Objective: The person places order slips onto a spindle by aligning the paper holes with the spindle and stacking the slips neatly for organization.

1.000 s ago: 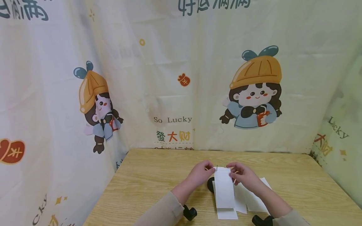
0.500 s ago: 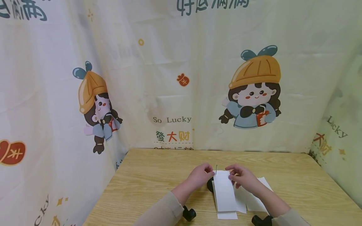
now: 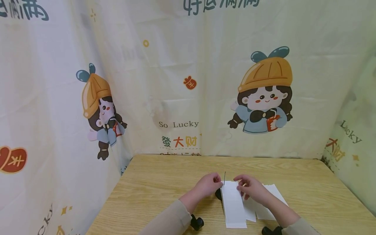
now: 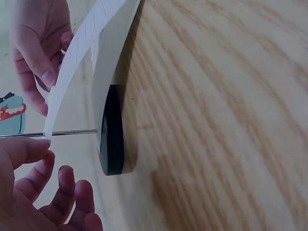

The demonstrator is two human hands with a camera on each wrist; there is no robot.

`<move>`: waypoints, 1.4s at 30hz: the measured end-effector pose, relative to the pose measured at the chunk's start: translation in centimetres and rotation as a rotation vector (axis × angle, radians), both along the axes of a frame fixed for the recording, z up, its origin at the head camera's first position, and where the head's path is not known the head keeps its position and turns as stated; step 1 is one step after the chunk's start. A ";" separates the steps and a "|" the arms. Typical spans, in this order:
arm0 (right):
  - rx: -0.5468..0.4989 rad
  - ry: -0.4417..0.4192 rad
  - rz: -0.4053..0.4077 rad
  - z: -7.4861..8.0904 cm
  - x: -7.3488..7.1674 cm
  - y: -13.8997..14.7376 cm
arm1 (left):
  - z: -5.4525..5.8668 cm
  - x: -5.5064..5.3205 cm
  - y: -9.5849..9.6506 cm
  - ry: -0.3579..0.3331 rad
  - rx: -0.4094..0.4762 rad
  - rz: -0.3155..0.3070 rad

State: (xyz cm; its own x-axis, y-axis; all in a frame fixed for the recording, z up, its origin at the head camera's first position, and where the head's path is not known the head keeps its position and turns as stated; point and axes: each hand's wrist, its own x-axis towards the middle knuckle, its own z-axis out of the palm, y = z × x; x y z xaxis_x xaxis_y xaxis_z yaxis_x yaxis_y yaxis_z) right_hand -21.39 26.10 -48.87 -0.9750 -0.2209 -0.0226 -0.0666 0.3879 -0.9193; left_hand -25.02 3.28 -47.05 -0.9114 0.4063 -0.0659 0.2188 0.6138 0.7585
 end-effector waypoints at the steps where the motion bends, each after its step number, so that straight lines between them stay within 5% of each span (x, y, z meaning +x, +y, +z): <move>1: 0.002 -0.002 -0.002 -0.1 0.0 0.0 | -0.1 0.0 0.0 -0.007 -0.006 -0.002; 24: 0.185 0.015 -0.077 -1.1 0.3 -0.7 | -1.4 -0.2 0.6 0.068 -0.170 -0.035; 42: 0.264 0.032 -0.102 -1.2 0.4 -1.3 | -2.1 -0.2 0.9 0.218 -0.366 -0.023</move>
